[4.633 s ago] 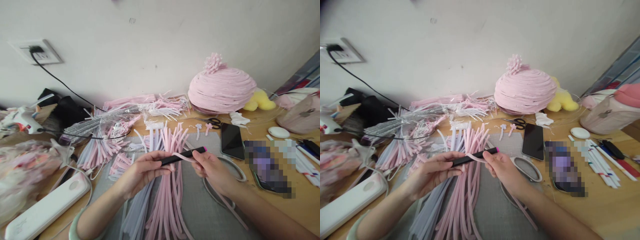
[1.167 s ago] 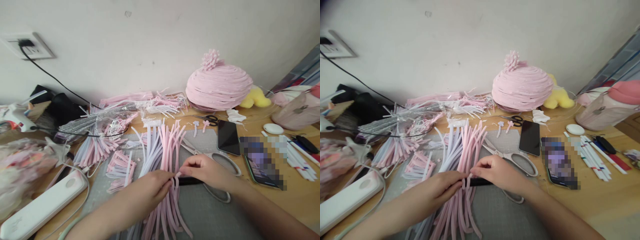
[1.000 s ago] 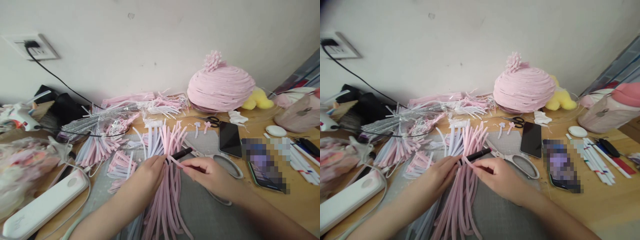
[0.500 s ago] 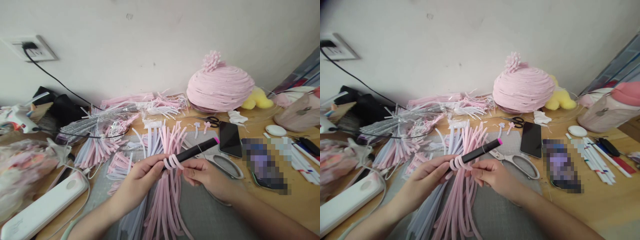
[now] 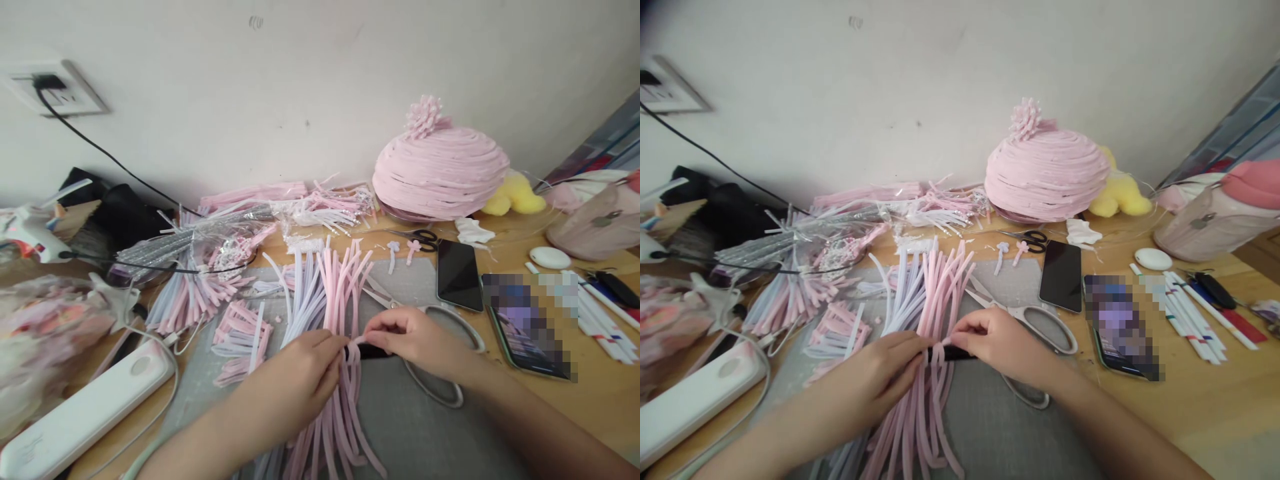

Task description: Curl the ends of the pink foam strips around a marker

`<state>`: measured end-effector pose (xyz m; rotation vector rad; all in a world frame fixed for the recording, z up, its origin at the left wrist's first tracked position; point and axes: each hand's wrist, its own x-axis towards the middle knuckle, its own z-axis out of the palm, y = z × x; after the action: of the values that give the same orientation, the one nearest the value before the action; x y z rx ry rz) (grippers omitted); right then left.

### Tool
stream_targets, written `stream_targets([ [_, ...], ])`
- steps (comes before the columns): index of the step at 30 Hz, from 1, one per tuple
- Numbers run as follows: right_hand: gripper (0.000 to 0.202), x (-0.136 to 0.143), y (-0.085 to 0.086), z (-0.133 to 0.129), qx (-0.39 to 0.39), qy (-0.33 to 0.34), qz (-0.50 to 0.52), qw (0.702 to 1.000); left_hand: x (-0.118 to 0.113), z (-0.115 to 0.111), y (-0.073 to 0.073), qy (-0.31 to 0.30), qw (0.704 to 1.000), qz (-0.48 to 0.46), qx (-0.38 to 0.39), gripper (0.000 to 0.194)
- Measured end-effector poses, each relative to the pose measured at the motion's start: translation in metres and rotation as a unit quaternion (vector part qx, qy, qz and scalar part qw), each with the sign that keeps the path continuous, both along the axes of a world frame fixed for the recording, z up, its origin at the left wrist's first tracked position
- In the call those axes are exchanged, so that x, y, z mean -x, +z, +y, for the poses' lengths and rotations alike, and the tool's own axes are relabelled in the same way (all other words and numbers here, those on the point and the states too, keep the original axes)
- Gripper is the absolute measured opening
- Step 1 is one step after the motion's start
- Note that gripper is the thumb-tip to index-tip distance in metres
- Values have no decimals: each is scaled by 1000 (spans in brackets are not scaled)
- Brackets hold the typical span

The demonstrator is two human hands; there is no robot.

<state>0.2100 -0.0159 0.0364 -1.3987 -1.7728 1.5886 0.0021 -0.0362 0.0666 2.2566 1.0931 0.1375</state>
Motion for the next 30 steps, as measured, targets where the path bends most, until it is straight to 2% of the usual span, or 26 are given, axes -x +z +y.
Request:
stream_targets([
  [3, 29, 4, 1, -10, 7, -56, 69, 996, 1, 4, -5, 51, 997, -7, -61, 33],
  [6, 31, 10, -3, -16, 52, -90, 162, 981, 3, 9, -9, 109, 986, -47, -113, 33],
  [10, 28, 18, -12, -13, 111, -102, 250, 956, 5, 12, -11, 160, 972, -130, -117, 32],
  [14, 25, 13, -18, -3, 167, -85, 293, 938, 10, 12, -7, 145, 969, -198, -35, 29],
  [18, 26, 2, -20, 7, 180, -47, 256, 948, 14, 13, 2, 66, 977, -200, 41, 26],
  [20, 23, 0, -18, 8, 139, -41, 202, 969, 14, 13, 5, 7, 985, -166, 45, 26],
  [22, 21, 1, -15, 7, 64, -43, 141, 987, 12, 12, 5, -37, 991, -127, 32, 28],
  [25, 17, 5, -12, 1, -78, -59, 58, 994, 9, 10, 2, -37, 997, -74, 8, 33],
  [28, 13, 8, -14, -6, -260, -77, 6, 963, 6, 10, -3, 13, 999, -52, -13, 35],
  [30, 17, 8, -18, -9, -399, -71, -15, 914, 3, 11, -7, 51, 997, -58, -19, 35],
])
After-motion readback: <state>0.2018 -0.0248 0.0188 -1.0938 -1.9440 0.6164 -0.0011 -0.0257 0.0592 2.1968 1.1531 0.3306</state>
